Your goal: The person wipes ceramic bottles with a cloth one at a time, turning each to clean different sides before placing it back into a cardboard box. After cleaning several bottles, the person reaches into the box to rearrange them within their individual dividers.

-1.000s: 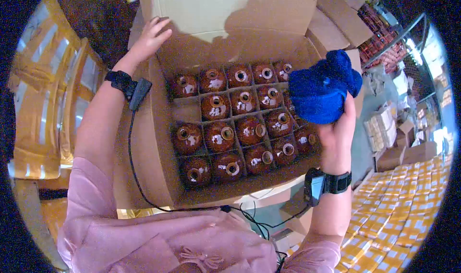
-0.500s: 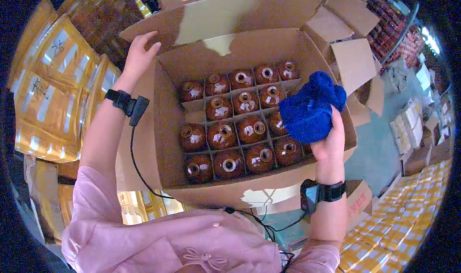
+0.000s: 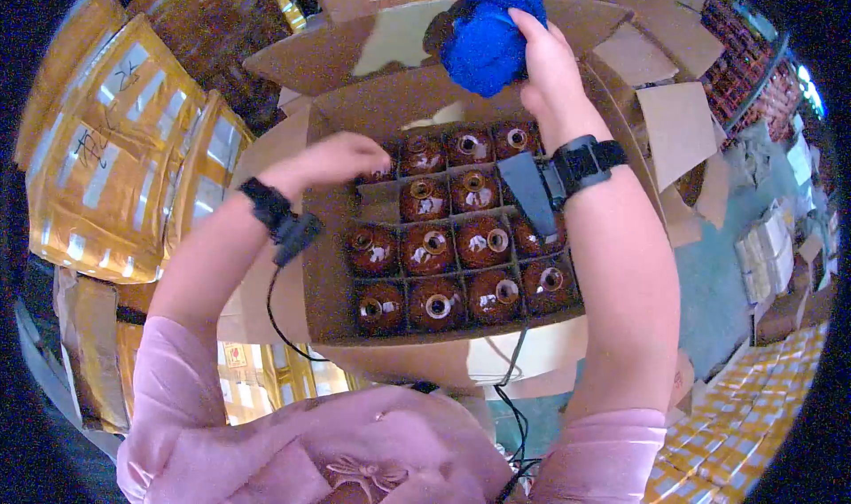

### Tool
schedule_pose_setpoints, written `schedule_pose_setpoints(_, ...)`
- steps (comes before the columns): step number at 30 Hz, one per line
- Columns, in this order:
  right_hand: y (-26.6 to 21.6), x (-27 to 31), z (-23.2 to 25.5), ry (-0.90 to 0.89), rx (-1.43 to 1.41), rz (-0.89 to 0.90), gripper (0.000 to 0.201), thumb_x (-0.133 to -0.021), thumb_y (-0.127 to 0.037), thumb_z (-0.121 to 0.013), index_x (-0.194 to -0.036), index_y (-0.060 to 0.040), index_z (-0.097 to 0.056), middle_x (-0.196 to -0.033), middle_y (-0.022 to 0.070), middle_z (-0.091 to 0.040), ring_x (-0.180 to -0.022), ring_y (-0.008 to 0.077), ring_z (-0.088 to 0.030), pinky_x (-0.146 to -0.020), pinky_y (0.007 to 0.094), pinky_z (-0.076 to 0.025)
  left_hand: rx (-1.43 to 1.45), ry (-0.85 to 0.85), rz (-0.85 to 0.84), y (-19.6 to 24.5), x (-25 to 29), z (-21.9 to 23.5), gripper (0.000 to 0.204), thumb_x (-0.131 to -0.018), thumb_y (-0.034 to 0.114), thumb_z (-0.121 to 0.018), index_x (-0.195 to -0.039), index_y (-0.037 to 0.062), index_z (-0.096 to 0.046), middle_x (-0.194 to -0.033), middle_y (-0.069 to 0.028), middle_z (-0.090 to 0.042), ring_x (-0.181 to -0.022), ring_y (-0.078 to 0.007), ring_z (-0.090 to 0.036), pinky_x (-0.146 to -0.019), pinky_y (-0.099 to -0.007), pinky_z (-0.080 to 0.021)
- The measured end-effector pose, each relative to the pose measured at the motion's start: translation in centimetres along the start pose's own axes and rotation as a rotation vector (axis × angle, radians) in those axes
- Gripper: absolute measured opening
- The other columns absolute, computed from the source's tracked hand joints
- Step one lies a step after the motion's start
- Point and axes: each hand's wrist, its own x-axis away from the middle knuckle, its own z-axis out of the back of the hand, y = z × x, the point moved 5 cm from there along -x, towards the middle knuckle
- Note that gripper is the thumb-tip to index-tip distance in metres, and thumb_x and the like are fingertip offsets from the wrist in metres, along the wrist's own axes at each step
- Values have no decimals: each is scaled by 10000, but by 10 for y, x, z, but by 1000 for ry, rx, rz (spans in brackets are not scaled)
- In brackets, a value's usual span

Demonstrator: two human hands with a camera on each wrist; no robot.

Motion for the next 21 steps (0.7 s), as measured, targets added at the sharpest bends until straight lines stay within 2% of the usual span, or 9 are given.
schedule_pose_setpoints(2, 12, -11, -3, -17, -165, -33, 372, -853, -268, -579, -1145, -42, -540, -1054, 94, -615, -928, 219, -598, -801, 393, -487, -142, -120, -57, -7, -26, -52, 380, -827, 367, -593, -1049, 61, -639, -948, -127, -665, -907, -255, -621, -814, -364, -475)
schedule_pose_setpoints(4, 18, -16, -2, 51, -145, -52, 397, -844, -280, -591, -1157, -44, -528, -1061, 94, -611, -940, 219, -595, -792, 408, -490, -417, -245, -50, 9, -27, -85, 435, -786, 389, -629, -1089, 78, -608, -955, -165, -642, -907, -319, -606, -796, -420, -474)
schedule_pose_setpoints(7, 16, -21, -4, 4, -109, -13, 400, -835, -270, -598, -1156, -44, -522, -1045, 94, -613, -900, 222, -601, -778, 415, -492, -422, -216, -185, 3, -36, -129, 531, -716, 376, -711, -1139, 95, -556, -1001, -185, -599, -927, -365, -581, -790, -453, -471)
schedule_pose_setpoints(10, 11, -27, -9, 11, -130, 1, 396, -834, -272, -598, -1152, -47, -523, -1037, 92, -613, -888, 224, -600, -782, 432, -486, -527, -340, -299, 3, -33, -160, 605, -661, 313, -768, -1170, 106, -515, -1049, -197, -549, -965, -368, -565, -806, -453, -476)
schedule_pose_setpoints(12, 16, -37, -3, -16, -100, 24, 376, -846, -279, -584, -1142, -53, -526, -1024, 90, -617, -888, 233, -601, -787, 441, -484, -552, -296, -335, 7, -34, -170, 624, -621, 272, -792, -1162, 110, -528, -1034, -178, -538, -987, -347, -560, -819, -433, -483)
schedule_pose_setpoints(15, 21, -11, -6, 58, -265, -157, 342, -891, -310, -524, -1169, -112, -542, -1157, 78, -584, -1076, 231, -544, -923, 462, -424, -568, -262, -336, 9, -38, -176, 501, -642, 215, -762, -1086, 93, -566, -1015, -163, -547, -969, -342, -567, -802, -430, -495)
schedule_pose_setpoints(16, 23, -9, -4, 55, -261, -156, 342, -891, -310, -524, -1169, -112, -542, -1157, 78, -584, -1076, 231, -544, -923, 462, -424, -543, -266, -291, 5, -41, -178, 465, -643, 196, -762, -1061, 91, -588, -1044, -156, -546, -975, -337, -564, -801, -425, -497)
schedule_pose_setpoints(17, 27, -8, -2, 20, -244, -168, 349, -891, -309, -523, -1175, -108, -536, -1151, 81, -587, -1068, 235, -550, -918, 458, -429, -536, -234, -316, 3, -42, -178, 376, -639, 179, -737, -978, 83, -606, -982, -147, -572, -940, -328, -574, -778, -428, -496)
schedule_pose_setpoints(21, 42, -13, 11, -60, -157, -144, 361, -863, -254, -553, -1159, -49, -521, -1075, 96, -607, -969, 235, -589, -852, 415, -470, -459, -216, -383, -2, -39, -154, 298, -637, 193, -709, -890, 71, -608, -852, -133, -606, -847, -308, -596, -720, -409, -490)
